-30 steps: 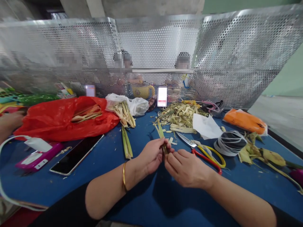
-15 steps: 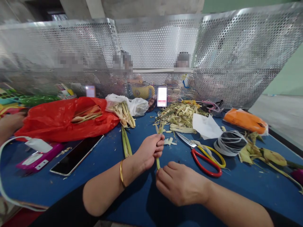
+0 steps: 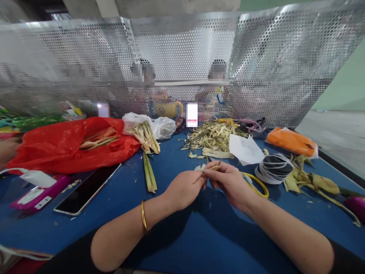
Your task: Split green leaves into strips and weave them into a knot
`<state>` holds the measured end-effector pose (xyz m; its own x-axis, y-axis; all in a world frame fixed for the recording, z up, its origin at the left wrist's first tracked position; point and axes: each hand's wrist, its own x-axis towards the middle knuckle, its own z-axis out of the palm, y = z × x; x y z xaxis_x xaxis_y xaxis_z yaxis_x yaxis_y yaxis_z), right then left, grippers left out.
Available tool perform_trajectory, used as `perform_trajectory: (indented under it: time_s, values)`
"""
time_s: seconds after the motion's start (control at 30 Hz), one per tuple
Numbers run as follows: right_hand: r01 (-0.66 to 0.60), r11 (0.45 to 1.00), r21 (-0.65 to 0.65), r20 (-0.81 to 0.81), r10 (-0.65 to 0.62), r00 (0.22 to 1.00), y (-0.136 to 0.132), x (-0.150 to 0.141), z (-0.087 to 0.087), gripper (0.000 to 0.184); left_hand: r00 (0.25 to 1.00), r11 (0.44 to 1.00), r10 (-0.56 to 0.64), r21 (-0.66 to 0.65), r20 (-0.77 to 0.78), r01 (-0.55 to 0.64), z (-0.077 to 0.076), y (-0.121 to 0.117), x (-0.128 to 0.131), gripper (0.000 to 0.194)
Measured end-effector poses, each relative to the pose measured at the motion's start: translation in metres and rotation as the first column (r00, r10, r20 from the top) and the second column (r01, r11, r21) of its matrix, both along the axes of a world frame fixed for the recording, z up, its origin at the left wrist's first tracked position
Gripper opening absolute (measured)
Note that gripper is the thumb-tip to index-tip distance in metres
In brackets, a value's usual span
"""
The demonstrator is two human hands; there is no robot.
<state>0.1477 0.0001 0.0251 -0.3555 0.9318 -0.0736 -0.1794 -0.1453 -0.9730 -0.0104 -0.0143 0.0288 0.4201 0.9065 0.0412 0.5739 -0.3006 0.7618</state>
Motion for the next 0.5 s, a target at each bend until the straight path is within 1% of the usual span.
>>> perform_trajectory:
  time_s: [0.1,0.17,0.33,0.43,0.5]
  values:
    - [0.063,0.998,-0.026,-0.040,-0.064,0.997,0.0019,0.0015,-0.0030,0.022,0.999,1.000,-0.011,0.029,-0.034,0.012,0.0022,-0.0008,0.0001,0.032]
    - [0.099,0.995,-0.001,-0.040,-0.099,0.994,0.0042,0.0032,-0.0030,0.023,0.999,0.999,0.004,0.043,-0.036,-0.003,0.0037,0.0003,-0.0002,0.028]
    - [0.162,0.985,0.055,0.058,-0.166,0.984,0.0062,0.0054,-0.0003,0.030,0.999,1.000,0.017,0.023,-0.028,-0.016,0.0024,0.0060,-0.0024,0.034]
    - [0.192,0.978,0.080,0.112,-0.200,0.973,0.0049,0.0041,0.0002,0.032,0.999,1.000,0.010,0.015,-0.034,-0.010,-0.0009,0.0074,-0.0024,0.033]
    - [0.184,0.978,0.101,0.135,-0.197,0.971,0.0036,0.0024,-0.0002,0.032,0.999,0.999,0.020,0.036,-0.044,-0.019,-0.0027,0.0068,-0.0014,0.031]
